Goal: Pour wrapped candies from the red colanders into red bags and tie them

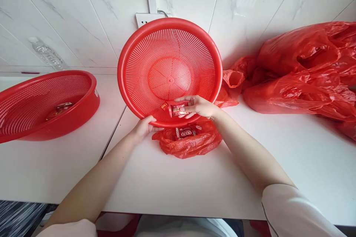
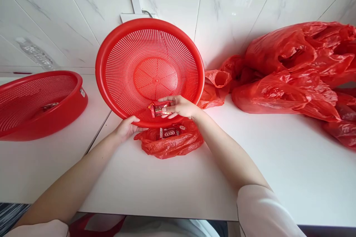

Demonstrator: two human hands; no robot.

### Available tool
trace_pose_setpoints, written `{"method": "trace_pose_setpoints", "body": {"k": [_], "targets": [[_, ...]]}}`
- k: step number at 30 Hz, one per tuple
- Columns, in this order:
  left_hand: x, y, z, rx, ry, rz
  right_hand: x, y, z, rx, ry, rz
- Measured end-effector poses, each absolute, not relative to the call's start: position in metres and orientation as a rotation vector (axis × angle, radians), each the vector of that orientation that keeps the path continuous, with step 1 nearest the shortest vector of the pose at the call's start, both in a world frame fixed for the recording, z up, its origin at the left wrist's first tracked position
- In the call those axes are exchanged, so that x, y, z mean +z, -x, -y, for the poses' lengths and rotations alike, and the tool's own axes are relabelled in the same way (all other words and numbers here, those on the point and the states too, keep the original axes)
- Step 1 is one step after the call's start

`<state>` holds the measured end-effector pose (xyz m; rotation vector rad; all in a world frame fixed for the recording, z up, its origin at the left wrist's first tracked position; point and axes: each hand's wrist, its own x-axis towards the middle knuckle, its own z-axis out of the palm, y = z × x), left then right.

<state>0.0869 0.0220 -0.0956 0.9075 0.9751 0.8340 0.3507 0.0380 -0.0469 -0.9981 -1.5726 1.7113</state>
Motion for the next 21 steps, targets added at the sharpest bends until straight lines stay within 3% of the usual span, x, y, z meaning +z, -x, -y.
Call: {"method": "trace_pose_setpoints", "body": {"k": [7, 15, 21], "targets": [[-0.092, -0.088, -0.021, 0.838, -0.897, -0.963, -0.033, -0.369, -0.039, 1.459, 1.013, 1.740], [-0.094, -0.089, -0.021, 0.821, -0.910, -0.966, 0.005, -0.402, -0.018, 1.265, 1.070, 2.433], [-0.094, -0.087, -0.021, 0.815, -0.901, -0.959, -0.029, -0.362, -0.023, 0.590, 1.152, 2.225]]}}
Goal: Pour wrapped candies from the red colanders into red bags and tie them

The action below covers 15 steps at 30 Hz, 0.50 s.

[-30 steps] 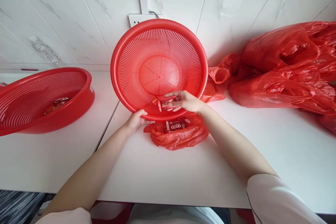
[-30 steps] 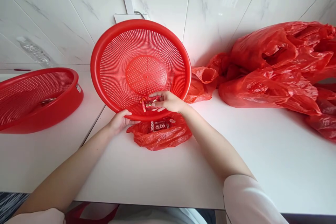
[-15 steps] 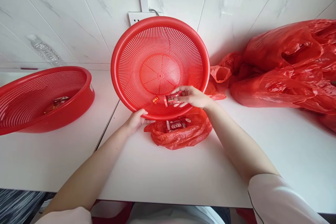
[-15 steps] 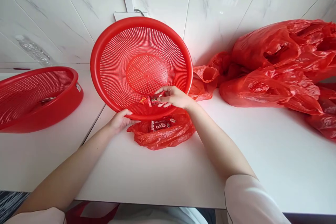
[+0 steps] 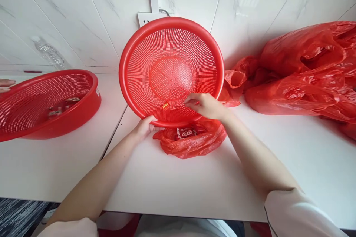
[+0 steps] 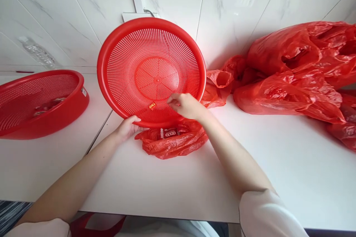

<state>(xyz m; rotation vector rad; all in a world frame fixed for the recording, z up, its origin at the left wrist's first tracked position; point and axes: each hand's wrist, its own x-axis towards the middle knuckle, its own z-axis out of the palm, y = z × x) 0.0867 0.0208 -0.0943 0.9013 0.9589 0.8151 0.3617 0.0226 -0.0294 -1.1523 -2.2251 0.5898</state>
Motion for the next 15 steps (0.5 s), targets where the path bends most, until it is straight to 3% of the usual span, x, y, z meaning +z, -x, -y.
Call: {"method": "trace_pose_setpoints", "body": {"k": [8, 15], "targets": [[-0.093, -0.091, -0.019, 0.829, -0.915, -0.962, -0.094, -0.301, -0.038, 0.371, 0.951, 2.504], [-0.095, -0.091, -0.018, 0.825, -0.936, -1.004, -0.103, -0.305, -0.045, 0.507, 1.041, 2.579]]}}
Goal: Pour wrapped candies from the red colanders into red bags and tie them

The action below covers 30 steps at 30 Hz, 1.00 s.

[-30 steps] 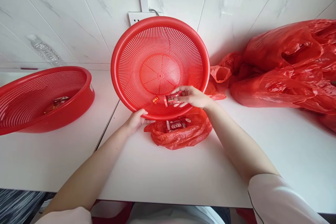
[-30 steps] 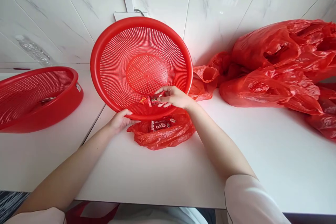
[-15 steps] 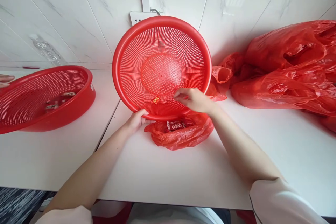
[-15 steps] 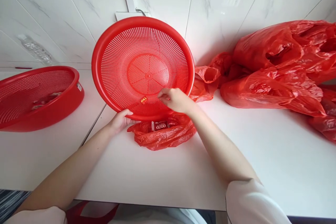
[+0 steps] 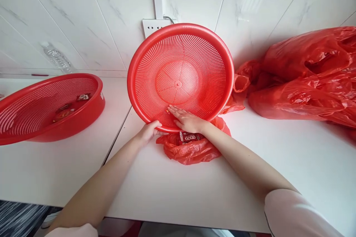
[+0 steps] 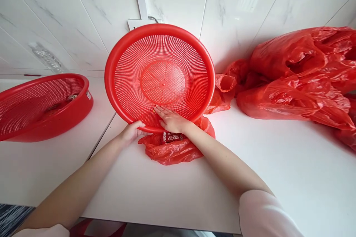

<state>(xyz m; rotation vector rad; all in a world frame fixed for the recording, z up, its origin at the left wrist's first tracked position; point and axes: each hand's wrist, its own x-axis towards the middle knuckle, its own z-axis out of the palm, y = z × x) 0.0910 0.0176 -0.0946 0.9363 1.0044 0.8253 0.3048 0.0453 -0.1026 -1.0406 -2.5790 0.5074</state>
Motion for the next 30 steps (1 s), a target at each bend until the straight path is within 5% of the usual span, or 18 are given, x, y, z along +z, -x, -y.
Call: {"method": "trace_pose_setpoints", "body": {"k": [8, 16, 30], "targets": [[-0.094, -0.091, -0.017, 0.816, -0.942, -0.987, -0.089, -0.311, -0.035, 0.656, 0.927, 2.381], [-0.080, -0.082, -0.019, 0.911, -0.994, -1.005, -0.059, -0.326, -0.036, 1.765, 0.680, 1.591], [-0.065, -0.065, -0.028, 0.889, -0.894, -1.039, -0.020, -0.318, -0.003, 1.731, 0.395, 1.616]]}}
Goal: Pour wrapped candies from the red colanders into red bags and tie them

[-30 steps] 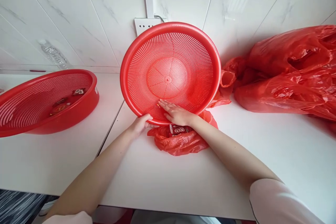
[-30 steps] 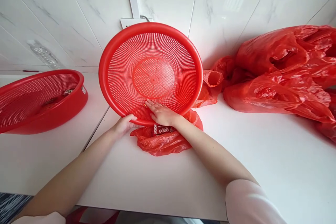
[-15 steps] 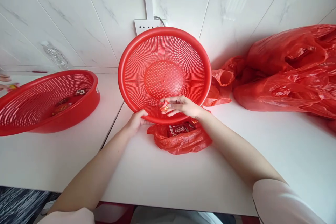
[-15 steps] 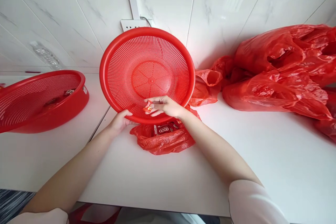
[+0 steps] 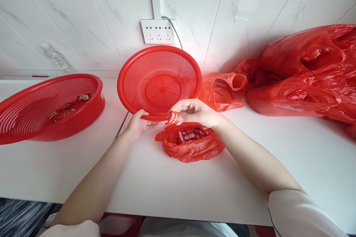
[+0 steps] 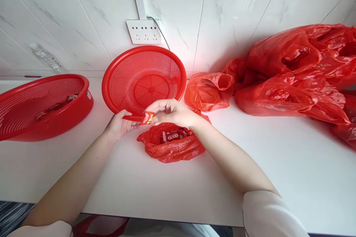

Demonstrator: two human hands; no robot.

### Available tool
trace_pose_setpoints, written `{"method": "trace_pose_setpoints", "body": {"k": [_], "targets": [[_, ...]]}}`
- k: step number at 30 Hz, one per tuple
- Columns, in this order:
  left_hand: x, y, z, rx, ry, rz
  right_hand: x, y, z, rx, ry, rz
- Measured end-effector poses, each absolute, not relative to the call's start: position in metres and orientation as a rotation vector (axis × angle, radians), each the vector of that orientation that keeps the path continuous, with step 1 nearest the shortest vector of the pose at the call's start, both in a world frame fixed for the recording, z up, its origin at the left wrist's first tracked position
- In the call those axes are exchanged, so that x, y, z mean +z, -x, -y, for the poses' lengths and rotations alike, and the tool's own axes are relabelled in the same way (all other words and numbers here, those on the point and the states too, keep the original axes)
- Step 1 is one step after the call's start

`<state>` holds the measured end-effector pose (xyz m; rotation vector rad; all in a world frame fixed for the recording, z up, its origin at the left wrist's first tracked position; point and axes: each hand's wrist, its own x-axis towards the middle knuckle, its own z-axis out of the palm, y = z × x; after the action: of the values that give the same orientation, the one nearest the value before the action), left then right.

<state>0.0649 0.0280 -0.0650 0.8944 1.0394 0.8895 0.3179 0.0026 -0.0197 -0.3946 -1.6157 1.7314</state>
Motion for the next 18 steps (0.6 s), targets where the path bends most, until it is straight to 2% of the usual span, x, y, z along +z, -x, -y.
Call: {"method": "trace_pose_setpoints", "body": {"k": [10, 14, 18], "targets": [[-0.067, -0.066, -0.032, 0.750, -0.909, -1.178, -0.011, -0.321, 0.011, 1.617, 0.070, 1.839], [-0.067, -0.067, -0.031, 0.743, -0.901, -1.197, -0.008, -0.323, 0.010, 1.521, 0.255, 2.009], [-0.068, -0.067, -0.030, 0.767, -0.910, -1.175, -0.007, -0.327, 0.007, 1.263, 0.567, 2.243]]}}
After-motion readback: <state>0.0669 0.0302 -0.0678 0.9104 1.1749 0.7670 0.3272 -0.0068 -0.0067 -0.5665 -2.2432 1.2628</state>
